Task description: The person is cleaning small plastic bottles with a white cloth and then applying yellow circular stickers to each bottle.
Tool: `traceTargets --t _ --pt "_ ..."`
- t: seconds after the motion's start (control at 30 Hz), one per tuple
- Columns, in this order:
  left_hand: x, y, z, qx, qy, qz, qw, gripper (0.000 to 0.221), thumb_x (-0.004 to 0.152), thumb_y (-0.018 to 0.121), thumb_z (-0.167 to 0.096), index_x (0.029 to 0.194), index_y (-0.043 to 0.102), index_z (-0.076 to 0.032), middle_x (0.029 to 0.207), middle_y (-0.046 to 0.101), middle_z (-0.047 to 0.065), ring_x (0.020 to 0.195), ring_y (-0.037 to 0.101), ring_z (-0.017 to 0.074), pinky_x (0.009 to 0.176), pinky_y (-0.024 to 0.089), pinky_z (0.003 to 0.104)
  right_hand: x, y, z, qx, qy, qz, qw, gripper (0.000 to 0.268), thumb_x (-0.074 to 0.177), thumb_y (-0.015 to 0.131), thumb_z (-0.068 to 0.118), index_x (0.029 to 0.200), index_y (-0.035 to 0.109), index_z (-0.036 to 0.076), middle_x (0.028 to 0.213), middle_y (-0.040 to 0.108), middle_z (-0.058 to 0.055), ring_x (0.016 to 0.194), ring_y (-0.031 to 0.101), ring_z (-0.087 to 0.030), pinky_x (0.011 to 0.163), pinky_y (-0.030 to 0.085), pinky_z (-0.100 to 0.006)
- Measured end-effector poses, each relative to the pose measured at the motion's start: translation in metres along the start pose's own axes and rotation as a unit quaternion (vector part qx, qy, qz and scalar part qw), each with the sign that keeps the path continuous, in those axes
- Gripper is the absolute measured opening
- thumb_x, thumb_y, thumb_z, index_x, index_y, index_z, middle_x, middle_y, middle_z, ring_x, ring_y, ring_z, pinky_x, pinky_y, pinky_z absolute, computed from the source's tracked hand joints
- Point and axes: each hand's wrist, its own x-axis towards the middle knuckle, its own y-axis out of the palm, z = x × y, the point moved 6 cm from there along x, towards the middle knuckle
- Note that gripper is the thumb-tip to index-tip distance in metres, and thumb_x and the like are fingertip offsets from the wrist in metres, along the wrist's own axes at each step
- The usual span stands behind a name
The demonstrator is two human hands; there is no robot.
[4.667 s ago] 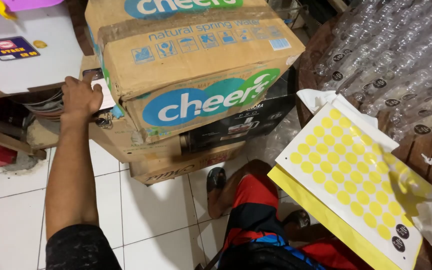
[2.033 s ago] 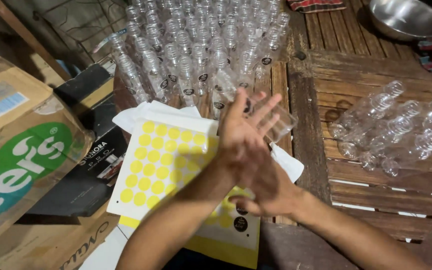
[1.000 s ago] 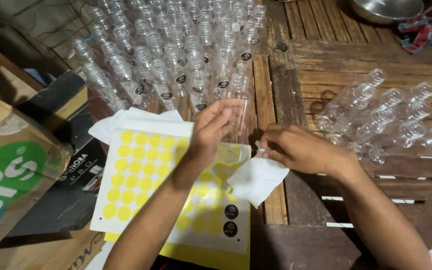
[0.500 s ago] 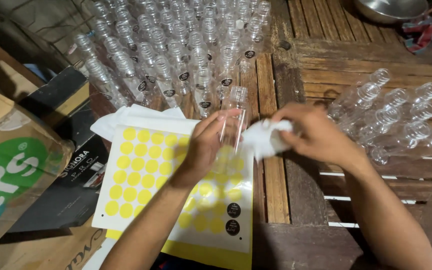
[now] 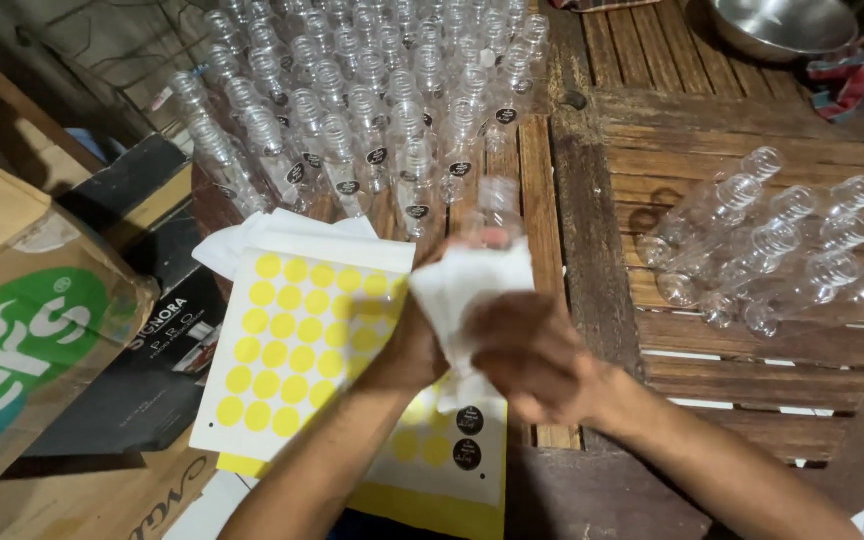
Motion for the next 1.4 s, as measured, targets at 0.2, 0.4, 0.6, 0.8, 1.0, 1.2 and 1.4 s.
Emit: traceTargets --t 0.2,0.4,0.6,0.8,1.0,1.2,1.4 --pt "-0.011 0.014 0.001 -0.058 -0.019 0.115 0.992 0.051 0.108 0.049 -0.040 0.138 0.058 0.000 0.098 0.073 0.014 0.079 0.072 0.0215 0.072 0.059 0.032 0.006 0.004 -0.011 -0.006 0.054 0.071 0.996 0.049 0.109 0.040 0.041 0.141 0.027 0.006 0.152 0.054 -0.014 0.155 0.034 -0.029 0.136 0.005 -0.050" --pt "-0.038 0.046 0.007 -0.084 -0.024 0.175 0.981 0.047 0.110 0.050 -0.034 0.134 0.057 0.005 0.092 0.072 0.016 0.076 0.073 0.0245 0.067 0.059 0.035 0.004 0.012 0.002 0.008 -0.022 0.115 0.993 0.038 0.107 0.046 0.029 0.143 0.037 0.022 0.157 0.043 -0.004 0.158 0.028 -0.019 0.137 -0.009 -0.052" --pt "-0.042 0.039 0.027 0.031 0.005 0.072 0.997 0.034 0.100 0.063 -0.030 0.110 0.067 0.002 0.085 0.060 0.009 0.073 0.066 0.0213 0.061 0.056 0.036 0.015 -0.032 -0.041 -0.080 0.072 -0.028 0.994 0.046 0.111 0.034 0.035 0.105 0.068 0.004 0.118 0.071 -0.021 0.132 0.048 -0.039 0.116 0.002 -0.056" --pt "-0.047 0.044 0.004 0.375 0.133 0.136 0.907 0.027 0.100 0.058 -0.035 0.091 0.067 -0.011 0.070 0.052 0.002 0.069 0.055 0.0157 0.065 0.050 0.032 -0.010 -0.040 -0.070 0.084 0.314 -0.053 0.944 0.042 0.106 0.040 0.033 0.101 0.065 0.000 0.068 0.065 -0.014 0.066 0.063 -0.025 0.067 0.044 -0.033" --pt "-0.056 0.041 0.013 0.365 0.108 0.134 0.915 0.043 0.103 0.050 -0.044 0.107 0.071 -0.006 0.071 0.057 0.006 0.071 0.059 0.0184 0.061 0.053 0.036 -0.004 -0.032 -0.054 0.163 0.360 -0.056 0.917 0.034 0.104 0.038 0.021 0.097 0.065 0.001 0.066 0.058 -0.008 0.061 0.055 -0.015 0.060 0.045 -0.029" --pt "-0.041 0.036 0.013 0.270 0.149 0.058 0.949 0.045 0.104 0.047 -0.037 0.126 0.060 0.000 0.088 0.051 0.004 0.083 0.051 0.0157 0.075 0.048 0.032 -0.011 -0.016 -0.023 0.169 0.359 -0.009 0.918 0.031 0.092 0.044 0.007 0.120 0.052 0.000 0.085 0.055 -0.009 0.086 0.053 -0.018 0.079 0.042 -0.035" --pt "-0.039 0.043 -0.016 0.309 0.321 -0.036 0.895 0.058 0.104 0.045 -0.044 0.140 0.044 0.002 0.110 0.060 0.021 0.095 0.057 0.0258 0.085 0.051 0.042 -0.013 0.009 0.000 0.184 0.342 0.047 0.920 0.069 0.078 0.050 -0.008 0.146 0.039 -0.002 0.107 0.051 -0.010 0.114 0.051 -0.021 0.100 0.039 -0.042"
